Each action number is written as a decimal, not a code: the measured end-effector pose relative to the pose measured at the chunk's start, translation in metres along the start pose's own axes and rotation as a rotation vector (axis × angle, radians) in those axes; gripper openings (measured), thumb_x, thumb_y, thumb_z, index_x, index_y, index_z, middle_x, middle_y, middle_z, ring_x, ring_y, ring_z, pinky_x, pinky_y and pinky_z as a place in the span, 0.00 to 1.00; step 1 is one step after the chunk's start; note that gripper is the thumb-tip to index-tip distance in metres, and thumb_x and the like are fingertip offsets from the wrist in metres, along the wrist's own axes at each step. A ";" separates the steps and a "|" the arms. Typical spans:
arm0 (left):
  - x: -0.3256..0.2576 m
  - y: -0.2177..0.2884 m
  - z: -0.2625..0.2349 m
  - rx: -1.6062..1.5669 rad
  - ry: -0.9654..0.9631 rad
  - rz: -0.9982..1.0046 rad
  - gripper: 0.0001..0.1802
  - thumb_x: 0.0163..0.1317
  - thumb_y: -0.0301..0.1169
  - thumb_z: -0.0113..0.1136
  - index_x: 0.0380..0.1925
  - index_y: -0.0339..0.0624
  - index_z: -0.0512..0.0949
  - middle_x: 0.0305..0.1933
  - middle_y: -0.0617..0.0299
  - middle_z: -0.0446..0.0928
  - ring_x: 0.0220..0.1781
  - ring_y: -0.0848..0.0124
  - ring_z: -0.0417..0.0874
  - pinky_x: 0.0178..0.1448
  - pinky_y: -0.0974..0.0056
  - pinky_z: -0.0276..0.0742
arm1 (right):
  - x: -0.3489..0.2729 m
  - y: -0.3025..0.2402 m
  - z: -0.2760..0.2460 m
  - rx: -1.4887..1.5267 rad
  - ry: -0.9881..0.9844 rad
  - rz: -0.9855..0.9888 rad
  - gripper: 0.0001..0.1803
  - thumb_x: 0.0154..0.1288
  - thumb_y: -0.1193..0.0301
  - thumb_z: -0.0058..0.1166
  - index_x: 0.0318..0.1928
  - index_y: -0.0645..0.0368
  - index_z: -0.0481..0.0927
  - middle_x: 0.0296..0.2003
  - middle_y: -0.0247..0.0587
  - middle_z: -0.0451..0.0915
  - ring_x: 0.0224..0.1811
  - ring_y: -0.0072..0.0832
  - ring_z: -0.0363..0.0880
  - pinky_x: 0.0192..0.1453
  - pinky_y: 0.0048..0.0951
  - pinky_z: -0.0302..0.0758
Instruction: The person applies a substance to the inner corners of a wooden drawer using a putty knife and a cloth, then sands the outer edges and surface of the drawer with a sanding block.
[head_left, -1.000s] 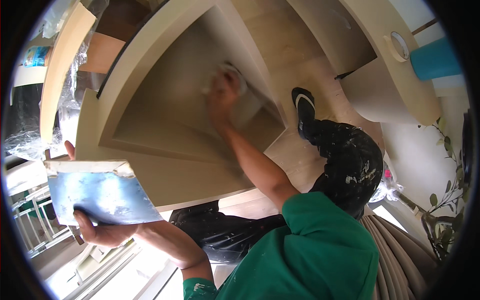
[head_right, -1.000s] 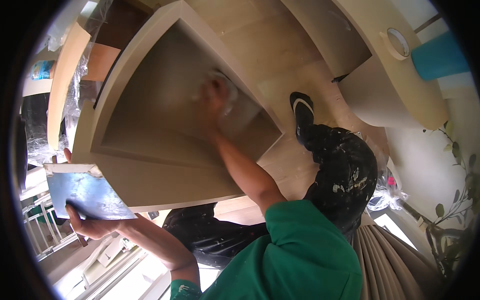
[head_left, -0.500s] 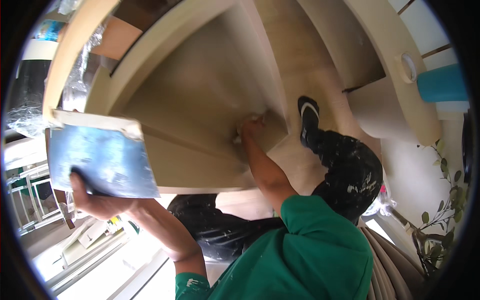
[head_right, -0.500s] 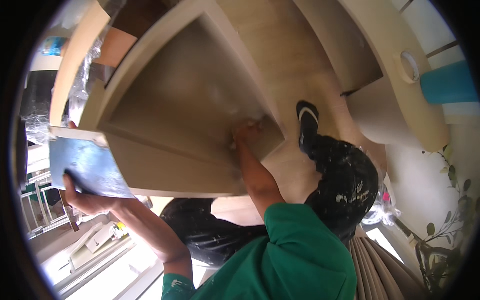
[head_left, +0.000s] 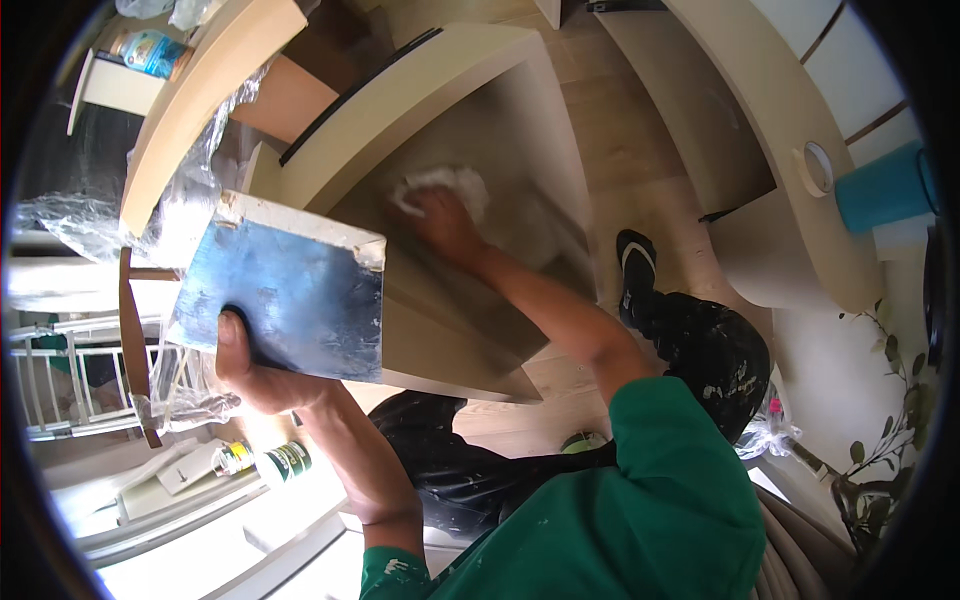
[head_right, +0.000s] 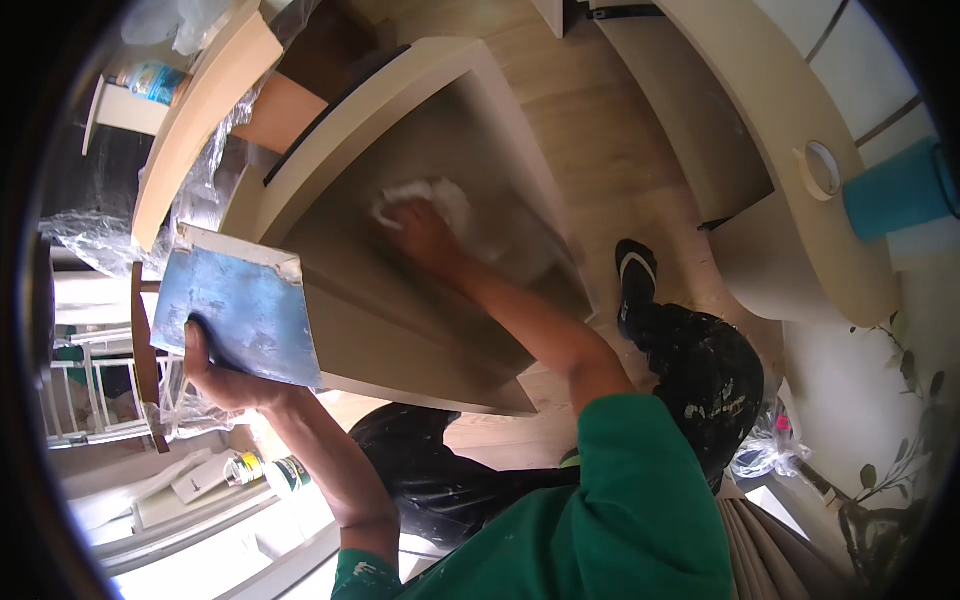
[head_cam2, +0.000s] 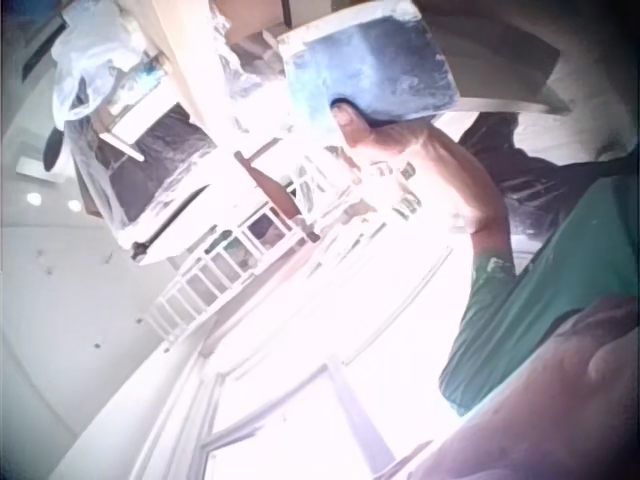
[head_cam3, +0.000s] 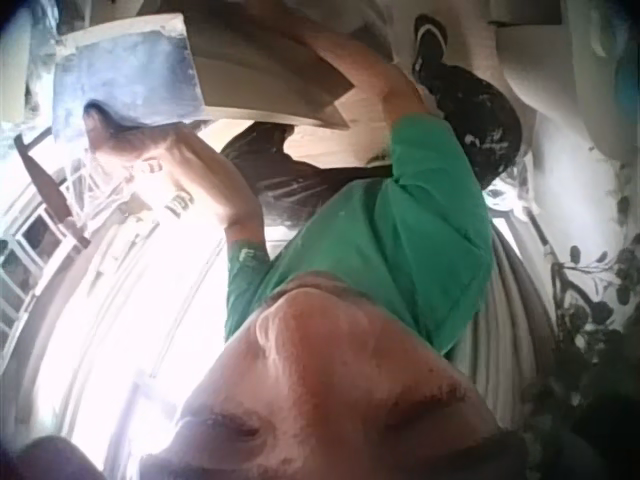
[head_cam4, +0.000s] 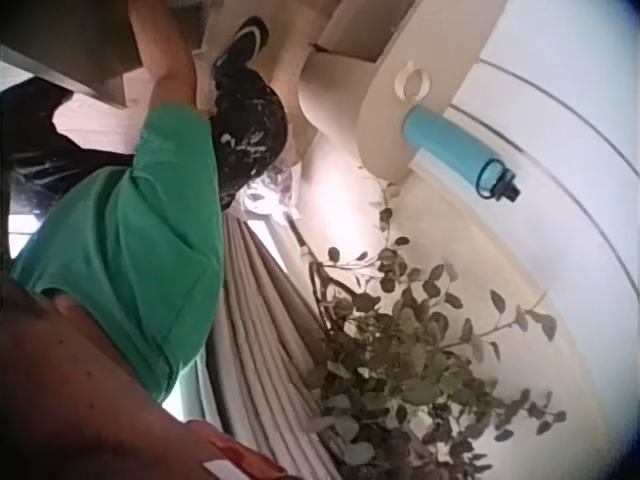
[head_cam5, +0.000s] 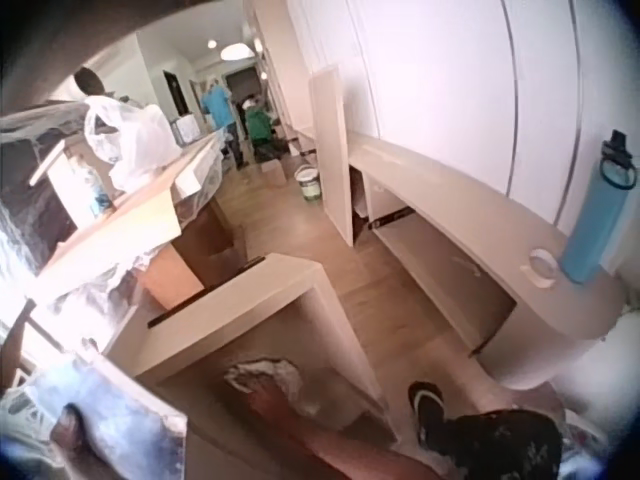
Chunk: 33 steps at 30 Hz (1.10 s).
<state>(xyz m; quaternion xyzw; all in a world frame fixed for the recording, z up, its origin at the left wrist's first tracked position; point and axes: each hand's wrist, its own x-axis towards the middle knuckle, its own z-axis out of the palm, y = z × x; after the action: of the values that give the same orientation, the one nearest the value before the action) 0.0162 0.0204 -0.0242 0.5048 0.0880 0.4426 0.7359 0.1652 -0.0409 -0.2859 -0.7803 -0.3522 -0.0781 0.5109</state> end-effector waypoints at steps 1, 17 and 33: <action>0.002 0.001 0.001 -0.036 0.012 -0.006 0.30 0.57 0.43 0.59 0.52 0.30 0.74 0.50 0.47 0.77 0.48 0.59 0.81 0.52 0.58 0.79 | -0.018 0.014 0.008 0.045 -0.184 0.118 0.23 0.64 0.72 0.54 0.61 0.48 0.79 0.52 0.48 0.76 0.52 0.45 0.76 0.60 0.43 0.71; -0.017 0.020 0.008 -0.071 -0.258 -0.048 0.55 0.54 0.37 0.57 0.74 0.25 0.37 0.80 0.35 0.35 0.79 0.42 0.48 0.77 0.37 0.52 | -0.273 0.123 0.075 -0.462 -0.698 0.070 0.16 0.60 0.65 0.51 0.46 0.56 0.83 0.56 0.46 0.74 0.64 0.39 0.71 0.65 0.44 0.70; -0.009 0.019 0.012 0.125 -0.155 0.217 0.41 0.57 0.35 0.53 0.63 0.11 0.56 0.71 0.21 0.52 0.80 0.39 0.42 0.78 0.37 0.49 | -0.133 0.016 0.023 0.315 -0.018 0.110 0.19 0.74 0.72 0.44 0.61 0.48 0.79 0.50 0.46 0.76 0.55 0.44 0.74 0.62 0.40 0.69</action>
<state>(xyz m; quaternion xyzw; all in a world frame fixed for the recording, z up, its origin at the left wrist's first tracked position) 0.0074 0.0077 -0.0056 0.5887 0.0031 0.4731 0.6554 0.0714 -0.0871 -0.3722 -0.7092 -0.3216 0.0133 0.6272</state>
